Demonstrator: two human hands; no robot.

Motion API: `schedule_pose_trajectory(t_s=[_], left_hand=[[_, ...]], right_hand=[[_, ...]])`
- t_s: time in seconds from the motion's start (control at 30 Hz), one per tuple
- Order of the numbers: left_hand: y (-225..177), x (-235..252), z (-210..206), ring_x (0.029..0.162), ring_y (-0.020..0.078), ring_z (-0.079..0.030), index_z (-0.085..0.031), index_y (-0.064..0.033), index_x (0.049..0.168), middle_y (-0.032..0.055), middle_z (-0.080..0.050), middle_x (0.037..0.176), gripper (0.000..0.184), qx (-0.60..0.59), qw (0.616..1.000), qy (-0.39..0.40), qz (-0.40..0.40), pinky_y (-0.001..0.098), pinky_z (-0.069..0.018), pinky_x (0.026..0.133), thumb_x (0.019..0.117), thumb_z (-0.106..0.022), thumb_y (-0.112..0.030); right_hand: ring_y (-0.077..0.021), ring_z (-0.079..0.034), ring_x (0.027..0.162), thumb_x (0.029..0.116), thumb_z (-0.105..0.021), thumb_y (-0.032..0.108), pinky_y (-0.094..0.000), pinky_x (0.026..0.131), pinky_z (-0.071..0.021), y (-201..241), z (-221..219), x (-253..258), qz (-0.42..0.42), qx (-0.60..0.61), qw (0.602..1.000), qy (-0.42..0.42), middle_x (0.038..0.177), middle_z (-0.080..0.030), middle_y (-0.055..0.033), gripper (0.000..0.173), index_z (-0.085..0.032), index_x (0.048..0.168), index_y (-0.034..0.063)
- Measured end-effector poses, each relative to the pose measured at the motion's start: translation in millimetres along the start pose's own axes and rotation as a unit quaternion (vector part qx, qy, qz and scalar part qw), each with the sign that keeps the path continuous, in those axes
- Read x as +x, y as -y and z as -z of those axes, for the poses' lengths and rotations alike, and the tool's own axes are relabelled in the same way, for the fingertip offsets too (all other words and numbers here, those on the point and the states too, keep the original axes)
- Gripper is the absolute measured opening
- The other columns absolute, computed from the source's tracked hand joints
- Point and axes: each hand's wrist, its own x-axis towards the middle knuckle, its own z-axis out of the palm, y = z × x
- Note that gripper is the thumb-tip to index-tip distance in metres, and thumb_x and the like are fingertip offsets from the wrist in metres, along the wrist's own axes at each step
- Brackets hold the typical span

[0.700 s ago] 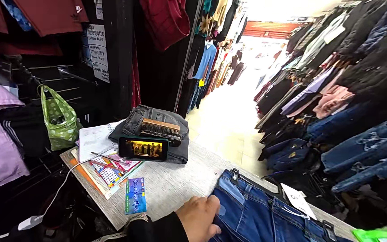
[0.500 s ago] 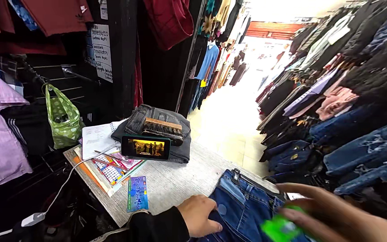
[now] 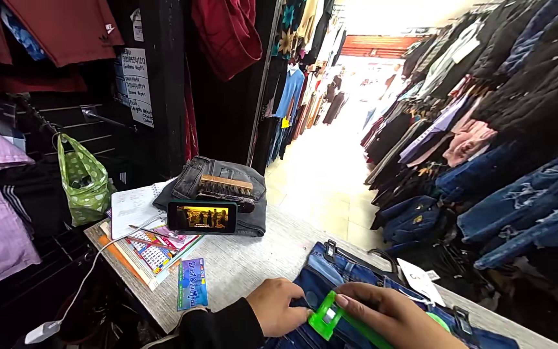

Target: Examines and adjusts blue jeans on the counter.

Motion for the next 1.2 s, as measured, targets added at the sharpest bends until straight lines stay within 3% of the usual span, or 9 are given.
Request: schedule_pose_trajectory(t_s=[0.13, 0.33, 0.7, 1.03, 1.2], left_hand=[[2.6, -0.8, 0.8, 0.096, 0.0197, -0.067, -0.073, -0.0098, 0.112, 0.0083, -0.071, 0.104, 0.040, -0.015, 1.000, -0.002, 0.004, 0.0416, -0.0542, 0.090, 0.0979, -0.060, -0.045], [0.1, -3.3, 6.0, 0.094, 0.0200, -0.067, -0.072, -0.0082, 0.111, 0.0090, -0.070, 0.103, 0.038, -0.032, 0.999, 0.006, 0.013, 0.0421, -0.0544, 0.087, 0.0956, -0.062, -0.041], [0.5, -5.9, 3.9, 0.085, 0.0088, -0.063, -0.074, -0.0129, 0.103, 0.0006, -0.066, 0.092, 0.030, -0.056, 0.990, -0.091, -0.091, 0.0263, -0.0540, 0.076, 0.0953, -0.068, -0.042], [-12.9, -7.2, 9.1, 0.078, 0.0074, -0.062, -0.074, -0.0109, 0.093, 0.0002, -0.066, 0.086, 0.027, -0.040, 0.994, -0.098, -0.021, 0.0256, -0.0517, 0.073, 0.0915, -0.069, -0.037], [-11.0, -7.3, 11.4, 0.079, 0.0071, -0.063, -0.074, -0.0120, 0.097, -0.0010, -0.068, 0.090, 0.024, -0.116, 0.991, -0.065, 0.020, 0.0271, -0.0523, 0.075, 0.0952, -0.066, -0.034]], right_hand=[[-0.0113, -0.067, 0.072, 0.0959, -0.069, 0.041, -0.0339, 0.065, -0.0570, -5.1, -0.2, 2.5, 0.007, 0.032, 0.999, -0.009, 0.085, -0.073, 0.0023, 0.025, -0.076, 0.105, 0.0182], [-0.0122, -0.063, 0.078, 0.1010, -0.060, 0.034, -0.0321, 0.071, -0.0539, -7.2, 5.0, 8.3, 0.035, -0.013, 0.996, -0.078, 0.088, -0.067, -0.0024, 0.026, -0.070, 0.104, 0.0098], [-0.0082, -0.058, 0.073, 0.0999, -0.062, 0.036, -0.0269, 0.067, -0.0487, -19.4, -17.1, 21.2, 0.076, 0.021, 0.993, -0.089, 0.080, -0.061, 0.0011, 0.027, -0.067, 0.095, 0.0107], [-0.0103, -0.058, 0.073, 0.1008, -0.060, 0.043, -0.0310, 0.068, -0.0501, -18.5, -25.1, 23.7, 0.069, 0.022, 0.993, -0.090, 0.081, -0.061, 0.0011, 0.032, -0.066, 0.092, 0.0131], [-0.0111, -0.058, 0.072, 0.0990, -0.061, 0.047, -0.0327, 0.068, -0.0503, -12.1, -27.0, 22.4, 0.052, 0.000, 0.995, -0.082, 0.080, -0.061, 0.0005, 0.035, -0.067, 0.093, 0.0132]])
